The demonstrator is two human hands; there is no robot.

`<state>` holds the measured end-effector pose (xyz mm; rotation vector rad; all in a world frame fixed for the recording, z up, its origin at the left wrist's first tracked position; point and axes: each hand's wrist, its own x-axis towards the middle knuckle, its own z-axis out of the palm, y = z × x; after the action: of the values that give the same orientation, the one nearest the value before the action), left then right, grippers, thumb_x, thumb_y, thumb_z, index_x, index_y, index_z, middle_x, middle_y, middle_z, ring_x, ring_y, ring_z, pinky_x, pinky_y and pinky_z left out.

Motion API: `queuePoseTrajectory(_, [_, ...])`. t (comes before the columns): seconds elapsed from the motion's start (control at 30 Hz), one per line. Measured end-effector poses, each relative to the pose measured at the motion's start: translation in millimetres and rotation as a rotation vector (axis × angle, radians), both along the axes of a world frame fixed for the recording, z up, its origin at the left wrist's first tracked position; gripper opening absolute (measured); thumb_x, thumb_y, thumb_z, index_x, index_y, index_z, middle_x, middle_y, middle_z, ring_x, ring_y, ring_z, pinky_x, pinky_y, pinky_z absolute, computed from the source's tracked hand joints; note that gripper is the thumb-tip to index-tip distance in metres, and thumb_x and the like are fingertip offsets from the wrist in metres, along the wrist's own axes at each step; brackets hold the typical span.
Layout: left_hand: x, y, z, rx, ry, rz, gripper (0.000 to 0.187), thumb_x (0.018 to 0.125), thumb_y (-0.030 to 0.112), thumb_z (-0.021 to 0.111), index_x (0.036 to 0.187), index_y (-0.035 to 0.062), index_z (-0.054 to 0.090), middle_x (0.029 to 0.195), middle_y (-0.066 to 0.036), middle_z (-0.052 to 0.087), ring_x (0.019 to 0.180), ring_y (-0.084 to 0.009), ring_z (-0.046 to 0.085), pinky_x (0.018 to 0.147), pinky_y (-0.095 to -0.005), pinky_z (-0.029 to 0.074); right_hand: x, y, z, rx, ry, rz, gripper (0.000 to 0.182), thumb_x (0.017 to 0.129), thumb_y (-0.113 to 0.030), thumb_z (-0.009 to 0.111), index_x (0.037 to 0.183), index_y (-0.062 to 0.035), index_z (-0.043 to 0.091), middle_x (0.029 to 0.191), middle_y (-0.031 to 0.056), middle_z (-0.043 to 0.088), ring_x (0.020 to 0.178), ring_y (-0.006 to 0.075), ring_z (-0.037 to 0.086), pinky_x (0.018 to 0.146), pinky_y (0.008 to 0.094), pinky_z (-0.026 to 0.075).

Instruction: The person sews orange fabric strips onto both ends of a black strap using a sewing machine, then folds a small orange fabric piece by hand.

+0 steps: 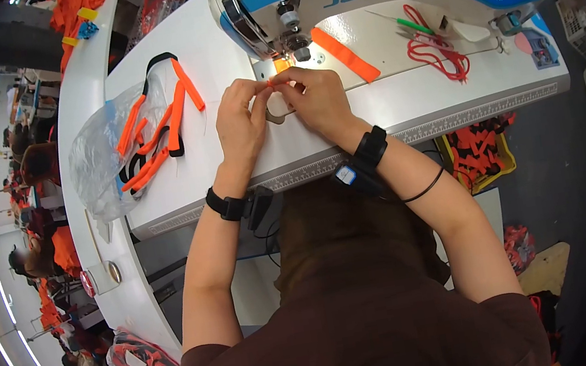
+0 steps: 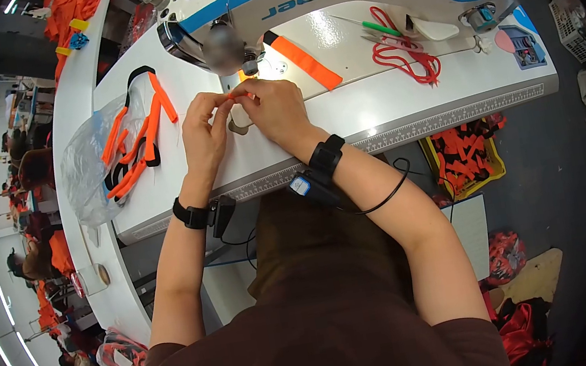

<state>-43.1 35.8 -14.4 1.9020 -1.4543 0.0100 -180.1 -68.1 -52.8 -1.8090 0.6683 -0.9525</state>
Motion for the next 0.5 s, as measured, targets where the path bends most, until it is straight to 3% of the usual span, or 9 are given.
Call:
queuePoseTrajectory(0.03, [0, 1, 0, 0.030, 0.034, 0.013, 0.010, 0.098, 0.012, 0.076, 0.106, 0.0052, 0.079, 0.099, -0.008, 0.072, 0.094, -0.0268, 0.070, 0.080, -0.0357, 0.054, 0, 0, 0, 0.000, 0.001, 0.002, 0.012, 0.098, -0.020, 0.074, 0.105, -0.0146, 0.082, 0.080, 0.0107, 0.077, 0.069, 0.0271, 0.075, 0.068, 0.0385, 0.058])
queuePoseTrajectory(0.1, [-1, 4, 5, 0.048, 0.154, 0.013, 0.012, 0.099, 0.013, 0.076, 0.107, 0.0056, 0.080, 0.101, -0.007, 0.073, 0.093, -0.0233, 0.070, 0.080, -0.0342, 0.053, 0, 0, 2, -0.065, 0.020, -0.015, 0.015, 0.100, -0.013, 0.075, 0.112, -0.0074, 0.083, 0.072, 0.0104, 0.076, 0.062, 0.0162, 0.073, 0.061, 0.0305, 0.056])
queuePoseTrajectory(0.23, [0, 8, 19, 0.108, 0.340, 0.033, 0.015, 0.101, 0.016, 0.076, 0.110, 0.0071, 0.083, 0.106, -0.004, 0.078, 0.093, -0.0132, 0.071, 0.080, -0.0295, 0.052, -1, 0, 6, -0.022, 0.051, -0.002, 0.015, 0.101, -0.013, 0.075, 0.111, -0.0065, 0.082, 0.074, 0.0103, 0.077, 0.062, 0.0162, 0.073, 0.061, 0.0302, 0.056])
queuePoseTrajectory(0.33, [2, 7, 23, 0.182, 0.393, 0.065, 0.017, 0.100, 0.015, 0.077, 0.113, 0.0056, 0.082, 0.110, -0.001, 0.081, 0.095, -0.0116, 0.072, 0.078, -0.0265, 0.050, 0, -1, 5, -0.021, 0.059, -0.004, 0.015, 0.101, -0.014, 0.074, 0.110, -0.0051, 0.082, 0.074, 0.0110, 0.077, 0.063, 0.0164, 0.074, 0.062, 0.0299, 0.056])
queuePoseTrajectory(0.4, [1, 4, 22, 0.139, 0.413, 0.073, 0.016, 0.099, 0.016, 0.078, 0.112, 0.0063, 0.081, 0.108, -0.002, 0.082, 0.095, -0.0116, 0.073, 0.079, -0.0278, 0.051, 1, -1, 5, 0.066, 0.016, -0.004, 0.012, 0.099, -0.021, 0.074, 0.102, -0.0148, 0.083, 0.079, 0.0105, 0.078, 0.070, 0.0254, 0.077, 0.068, 0.0372, 0.059])
queuePoseTrajectory(0.5, [-1, 2, 21, 0.101, 0.411, 0.059, 0.016, 0.098, 0.017, 0.079, 0.110, 0.0068, 0.079, 0.107, -0.002, 0.082, 0.095, -0.0125, 0.073, 0.081, -0.0301, 0.051, 1, -1, 6, 0.124, 0.014, 0.012, 0.012, 0.098, -0.019, 0.074, 0.103, -0.0134, 0.083, 0.081, 0.0110, 0.079, 0.068, 0.0243, 0.077, 0.068, 0.0360, 0.059])
